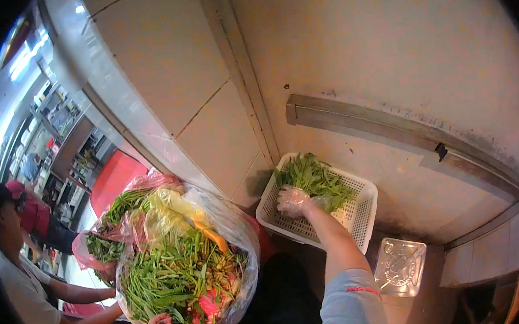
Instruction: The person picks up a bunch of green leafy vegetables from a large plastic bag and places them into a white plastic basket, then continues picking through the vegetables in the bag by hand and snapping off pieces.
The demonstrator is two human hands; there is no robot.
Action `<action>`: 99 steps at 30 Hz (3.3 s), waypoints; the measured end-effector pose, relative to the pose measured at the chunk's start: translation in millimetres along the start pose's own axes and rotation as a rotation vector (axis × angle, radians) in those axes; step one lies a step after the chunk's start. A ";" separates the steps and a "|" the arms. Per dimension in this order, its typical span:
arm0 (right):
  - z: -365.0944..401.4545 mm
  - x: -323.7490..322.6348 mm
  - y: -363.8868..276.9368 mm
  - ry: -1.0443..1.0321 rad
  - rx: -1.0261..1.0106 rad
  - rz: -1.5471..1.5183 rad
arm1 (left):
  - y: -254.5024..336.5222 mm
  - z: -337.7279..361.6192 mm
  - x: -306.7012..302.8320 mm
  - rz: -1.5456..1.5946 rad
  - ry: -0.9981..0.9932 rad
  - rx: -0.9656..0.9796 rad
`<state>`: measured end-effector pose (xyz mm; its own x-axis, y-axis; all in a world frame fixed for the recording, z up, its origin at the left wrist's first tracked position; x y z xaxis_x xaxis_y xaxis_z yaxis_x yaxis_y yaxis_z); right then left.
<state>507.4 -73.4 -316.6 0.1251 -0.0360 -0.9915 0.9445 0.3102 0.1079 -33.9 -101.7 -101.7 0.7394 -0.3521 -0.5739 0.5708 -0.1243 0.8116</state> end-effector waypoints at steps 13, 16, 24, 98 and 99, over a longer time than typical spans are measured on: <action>42.8 -59.8 -17.3 0.689 0.090 -0.550 | 31.2 8.3 -26.6 -0.586 0.535 0.453; 91.5 -59.6 -10.0 0.919 0.340 -0.682 | 28.3 8.2 -24.2 -0.505 0.544 0.469; 181.4 105.1 73.9 0.616 1.273 -0.326 | 87.1 -15.4 43.3 -0.326 0.325 0.712; 168.1 -53.1 -4.7 1.420 0.847 -1.218 | 203.4 -228.7 514.4 0.706 -0.753 -0.127; 172.9 -46.4 -2.4 1.410 0.898 -1.120 | 200.3 -236.4 512.3 0.671 -0.751 -0.149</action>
<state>551.8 -236.7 -258.3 -0.3718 0.9261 0.0638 0.3311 0.1965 -0.9229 543.7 -87.7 -259.0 0.5371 -0.8045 0.2537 0.1970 0.4120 0.8896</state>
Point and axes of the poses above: each hand's wrist, its own z-axis away from the middle knuckle, its own x-axis out of the palm, y = z × x, the point moved 6 cm from there along -z, towards the middle knuckle, and after that the axes turned 1 degree about -x, right-handed, at the moved point
